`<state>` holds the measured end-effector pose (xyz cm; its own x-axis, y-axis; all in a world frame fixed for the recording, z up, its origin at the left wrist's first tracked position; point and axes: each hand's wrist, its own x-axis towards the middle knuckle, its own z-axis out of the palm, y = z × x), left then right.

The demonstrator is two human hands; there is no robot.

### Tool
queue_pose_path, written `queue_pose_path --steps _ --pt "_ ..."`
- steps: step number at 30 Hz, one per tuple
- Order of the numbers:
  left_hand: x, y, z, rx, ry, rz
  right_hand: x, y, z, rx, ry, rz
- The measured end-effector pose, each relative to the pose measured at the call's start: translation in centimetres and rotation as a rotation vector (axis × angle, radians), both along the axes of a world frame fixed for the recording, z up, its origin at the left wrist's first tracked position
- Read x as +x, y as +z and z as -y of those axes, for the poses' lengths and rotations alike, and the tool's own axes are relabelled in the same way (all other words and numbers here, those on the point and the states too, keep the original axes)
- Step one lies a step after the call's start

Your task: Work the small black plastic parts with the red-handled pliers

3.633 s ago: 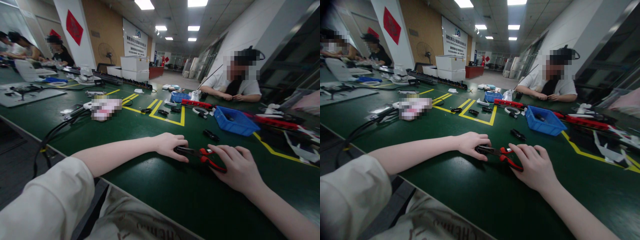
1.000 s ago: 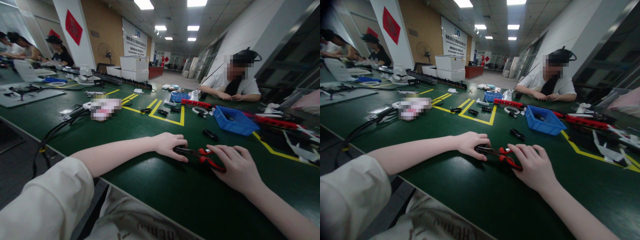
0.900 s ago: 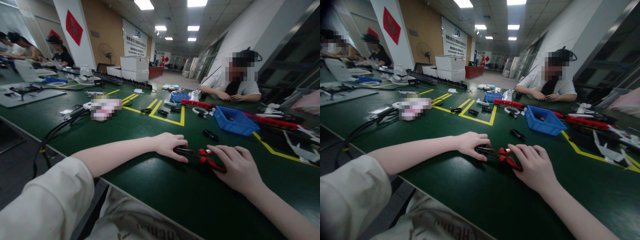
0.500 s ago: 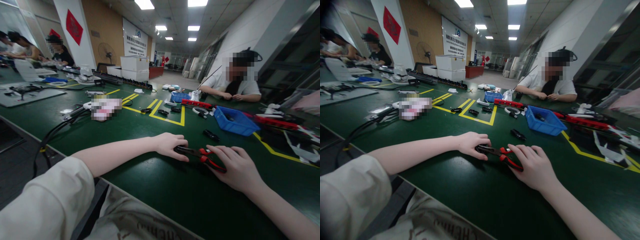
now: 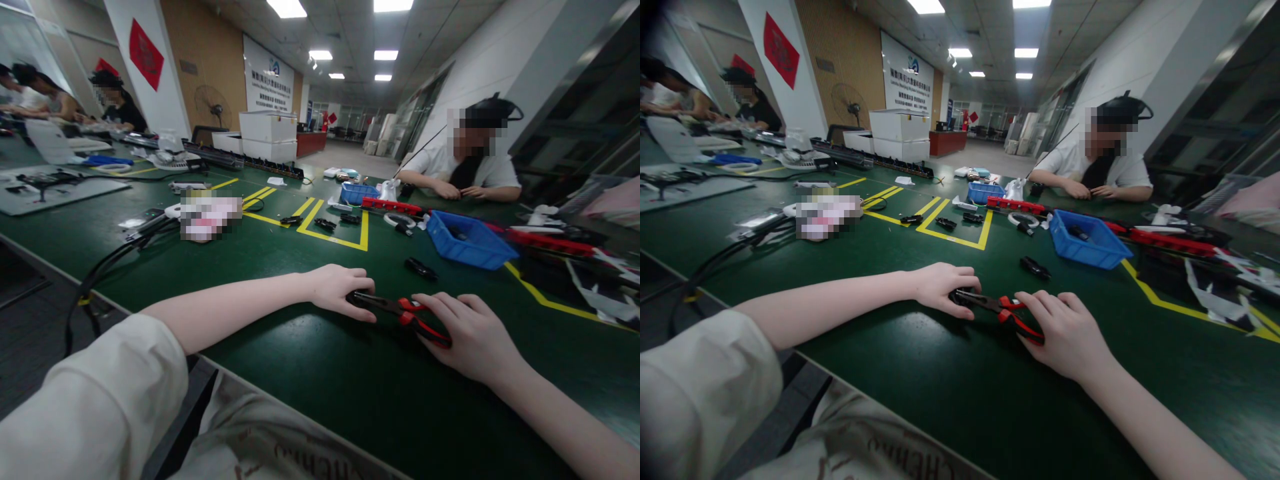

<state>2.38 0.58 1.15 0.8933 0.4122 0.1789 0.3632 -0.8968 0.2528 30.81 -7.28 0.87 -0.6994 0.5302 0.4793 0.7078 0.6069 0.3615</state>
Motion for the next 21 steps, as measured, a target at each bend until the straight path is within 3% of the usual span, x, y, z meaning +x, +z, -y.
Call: queue_pose_path --steps 21 --pt "0.05 -0.03 0.08 0.027 0.005 -0.010 0.23 -0.15 -0.16 0.021 0.017 0.038"
